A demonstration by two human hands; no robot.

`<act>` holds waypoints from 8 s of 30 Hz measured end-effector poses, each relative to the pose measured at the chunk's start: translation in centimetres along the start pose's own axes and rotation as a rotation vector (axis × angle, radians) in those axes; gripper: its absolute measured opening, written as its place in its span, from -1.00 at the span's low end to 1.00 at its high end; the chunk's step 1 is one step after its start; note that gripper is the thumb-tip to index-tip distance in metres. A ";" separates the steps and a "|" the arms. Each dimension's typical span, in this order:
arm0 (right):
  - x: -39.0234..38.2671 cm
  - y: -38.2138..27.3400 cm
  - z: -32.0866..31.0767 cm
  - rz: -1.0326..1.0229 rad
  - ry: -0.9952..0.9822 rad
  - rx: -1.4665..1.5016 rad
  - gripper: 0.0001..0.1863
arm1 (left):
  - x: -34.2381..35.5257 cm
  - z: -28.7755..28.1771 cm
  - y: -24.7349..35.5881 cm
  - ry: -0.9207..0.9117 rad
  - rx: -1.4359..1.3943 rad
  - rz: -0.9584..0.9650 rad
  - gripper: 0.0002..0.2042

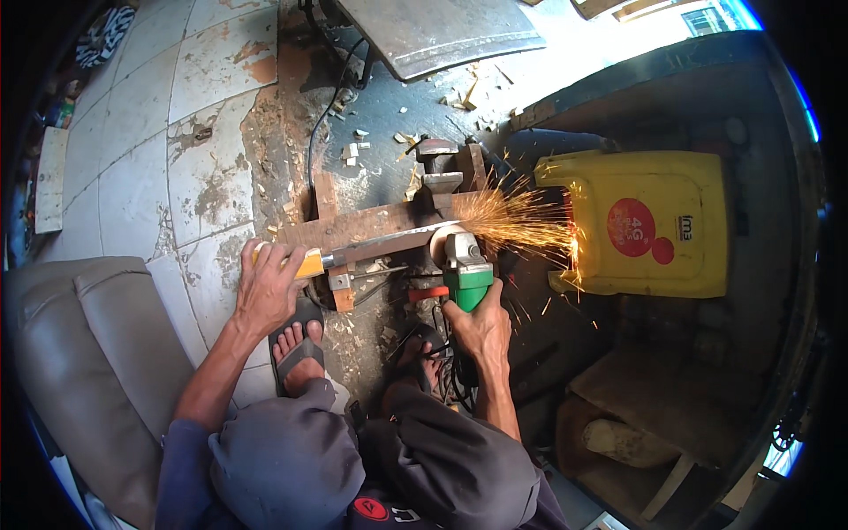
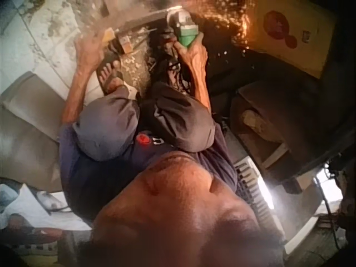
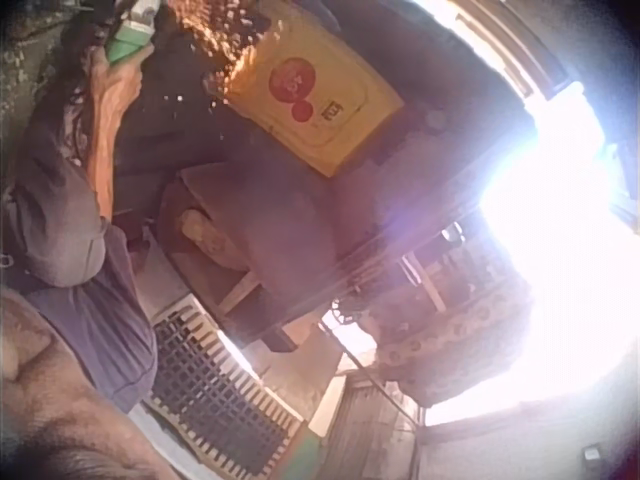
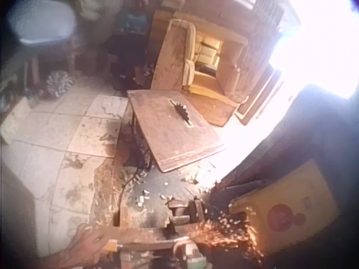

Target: The person holds a metal blade and uses a hand-held angle grinder to smooth or sharpen the edge while the blade is held against a wooden block.

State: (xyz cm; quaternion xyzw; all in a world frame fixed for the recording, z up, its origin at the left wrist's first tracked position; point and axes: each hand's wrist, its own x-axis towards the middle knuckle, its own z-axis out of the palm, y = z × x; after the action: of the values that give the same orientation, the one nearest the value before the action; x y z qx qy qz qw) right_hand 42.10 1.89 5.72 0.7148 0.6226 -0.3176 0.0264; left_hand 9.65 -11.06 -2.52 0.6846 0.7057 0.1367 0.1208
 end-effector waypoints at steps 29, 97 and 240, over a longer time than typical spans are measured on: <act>-0.7 -0.9 0.4 -0.092 -0.021 -0.031 -0.22 | 0.0 0.1 -0.2 0.003 -0.009 0.001 -0.45; -2.2 -3.5 2.8 -0.296 -0.157 -0.148 -0.17 | -0.2 0.3 -0.3 0.039 -0.045 0.034 -0.48; -2.6 -3.1 1.9 -0.247 -0.133 -0.100 -0.23 | -0.2 0.4 -0.4 0.074 -0.038 0.033 -0.46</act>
State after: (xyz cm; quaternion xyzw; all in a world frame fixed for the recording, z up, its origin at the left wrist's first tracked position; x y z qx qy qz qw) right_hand 38.43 -0.50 6.58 0.6079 0.7177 -0.3337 0.0636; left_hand 9.43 -11.28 -3.01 0.6883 0.6955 0.1773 0.1052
